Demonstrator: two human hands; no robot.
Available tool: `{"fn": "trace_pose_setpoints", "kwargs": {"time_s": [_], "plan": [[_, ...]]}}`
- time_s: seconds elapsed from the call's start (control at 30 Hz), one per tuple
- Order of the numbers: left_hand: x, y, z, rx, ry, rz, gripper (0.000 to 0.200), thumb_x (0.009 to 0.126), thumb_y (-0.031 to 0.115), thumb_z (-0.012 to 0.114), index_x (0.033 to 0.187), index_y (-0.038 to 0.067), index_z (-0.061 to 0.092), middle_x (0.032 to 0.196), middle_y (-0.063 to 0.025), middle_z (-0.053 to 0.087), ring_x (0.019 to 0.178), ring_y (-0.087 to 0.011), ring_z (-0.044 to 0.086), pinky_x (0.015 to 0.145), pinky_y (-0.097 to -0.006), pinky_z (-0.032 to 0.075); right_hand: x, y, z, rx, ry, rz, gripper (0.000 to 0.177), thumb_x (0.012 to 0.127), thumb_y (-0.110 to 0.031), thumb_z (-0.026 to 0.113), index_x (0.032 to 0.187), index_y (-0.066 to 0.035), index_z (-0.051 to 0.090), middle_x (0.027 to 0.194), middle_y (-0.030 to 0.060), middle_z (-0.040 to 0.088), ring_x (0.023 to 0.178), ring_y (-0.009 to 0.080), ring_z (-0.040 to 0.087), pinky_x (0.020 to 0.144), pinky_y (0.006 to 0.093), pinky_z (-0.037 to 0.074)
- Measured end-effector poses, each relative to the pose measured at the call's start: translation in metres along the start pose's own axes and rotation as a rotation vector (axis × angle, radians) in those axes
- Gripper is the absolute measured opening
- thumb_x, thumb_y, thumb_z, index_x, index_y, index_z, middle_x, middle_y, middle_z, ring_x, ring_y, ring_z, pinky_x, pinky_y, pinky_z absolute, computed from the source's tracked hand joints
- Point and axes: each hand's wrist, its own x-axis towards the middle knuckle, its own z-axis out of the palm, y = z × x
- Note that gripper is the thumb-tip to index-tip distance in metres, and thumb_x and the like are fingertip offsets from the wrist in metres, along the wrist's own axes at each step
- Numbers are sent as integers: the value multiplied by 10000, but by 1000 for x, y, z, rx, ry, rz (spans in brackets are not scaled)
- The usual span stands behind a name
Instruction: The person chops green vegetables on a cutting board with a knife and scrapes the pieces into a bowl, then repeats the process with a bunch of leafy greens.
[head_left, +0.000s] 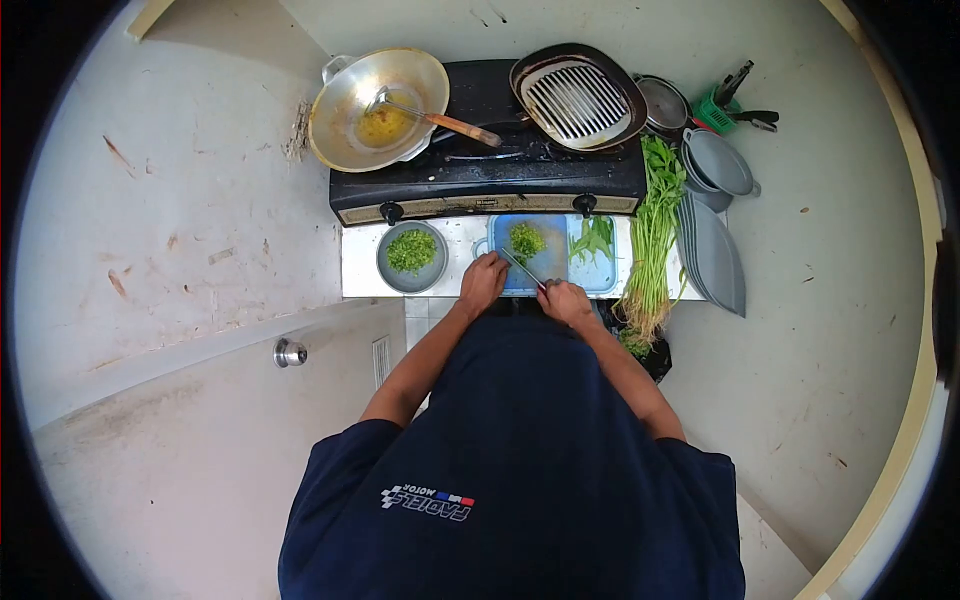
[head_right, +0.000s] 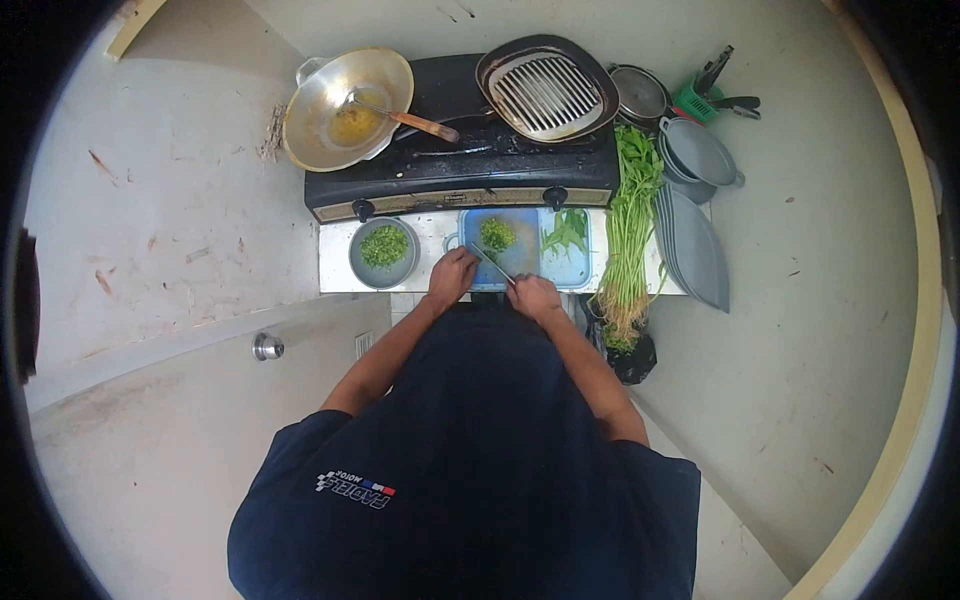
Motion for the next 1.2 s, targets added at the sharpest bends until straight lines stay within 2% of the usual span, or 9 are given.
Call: {"fn": "trace_pose_setpoints", "kwargs": {"time_s": [0.07, 0.17, 0.37, 0.47, 0.57, 0.87, 0.97, 1.2], "plan": [[1, 2, -1, 13, -15, -26, 109, 884, 73, 646, 958, 37, 719, 918, -135, 609, 918, -345, 636, 830, -457, 535, -2, 9, -1, -5, 20, -8, 399, 998, -373, 538, 1004, -12, 706, 860, 268, 715, 819, 450, 708, 795, 533, 570], [0, 6, -5, -13, -12, -55, 103, 878, 65, 652, 953, 37, 718, 929, -134, 609, 927, -350, 637, 835, -455, 537, -3, 12, -15, -20, -93, 56, 418, 1013, -396, 515, 1002, -22, 701, 828, 265, 711, 803, 454, 706, 783, 535, 568], [0, 12, -4, -69, 7, -161, 103, 865, 63, 672, 956, 58, 720, 926, -135, 622, 932, -356, 639, 821, -459, 541, 4, 18, -26, -7, -72, 27, 451, 1017, -428, 511, 987, -24, 709, 804, 263, 707, 796, 462, 701, 779, 538, 565], [-1, 12, 1, -82, 42, -202, 91, 855, 63, 681, 934, 52, 724, 898, -129, 662, 885, -339, 671, 797, -443, 554, 10, 21, -24, -37, -87, -42, 465, 1019, -438, 511, 957, -25, 715, 802, 259, 707, 784, 453, 702, 774, 536, 566], [3, 18, 1, -216, 57, -381, 79, 839, 58, 687, 903, 37, 730, 873, -127, 698, 828, -314, 702, 772, -415, 566, 11, 20, -24, 5, -36, -115, 468, 1020, -437, 514, 931, -23, 715, 779, 246, 706, 763, 440, 705, 774, 531, 566], [2, 15, 17, -207, 116, -456, 85, 821, 55, 698, 880, 7, 736, 875, -151, 714, 740, -276, 716, 703, -367, 568, 9, 25, -11, -34, -51, -210, 456, 1007, -411, 543, 898, 0, 707, 745, 248, 700, 719, 419, 718, 679, 508, 587], [2, 25, 17, -266, 124, -495, 73, 820, 48, 697, 863, -1, 730, 848, -149, 704, 718, -274, 711, 689, -366, 565, 3, 21, -16, -26, -60, -192, 420, 997, -383, 557, 898, -3, 706, 767, 250, 705, 727, 414, 720, 701, 508, 586], [-1, 36, 21, -157, 209, -462, 60, 832, 41, 686, 871, 19, 727, 831, -156, 664, 718, -303, 682, 689, -400, 544, 0, 19, -9, -21, -69, -154, 353, 970, -315, 594, 895, 13, 703, 828, 229, 722, 798, 399, 730, 748, 494, 585]]}}
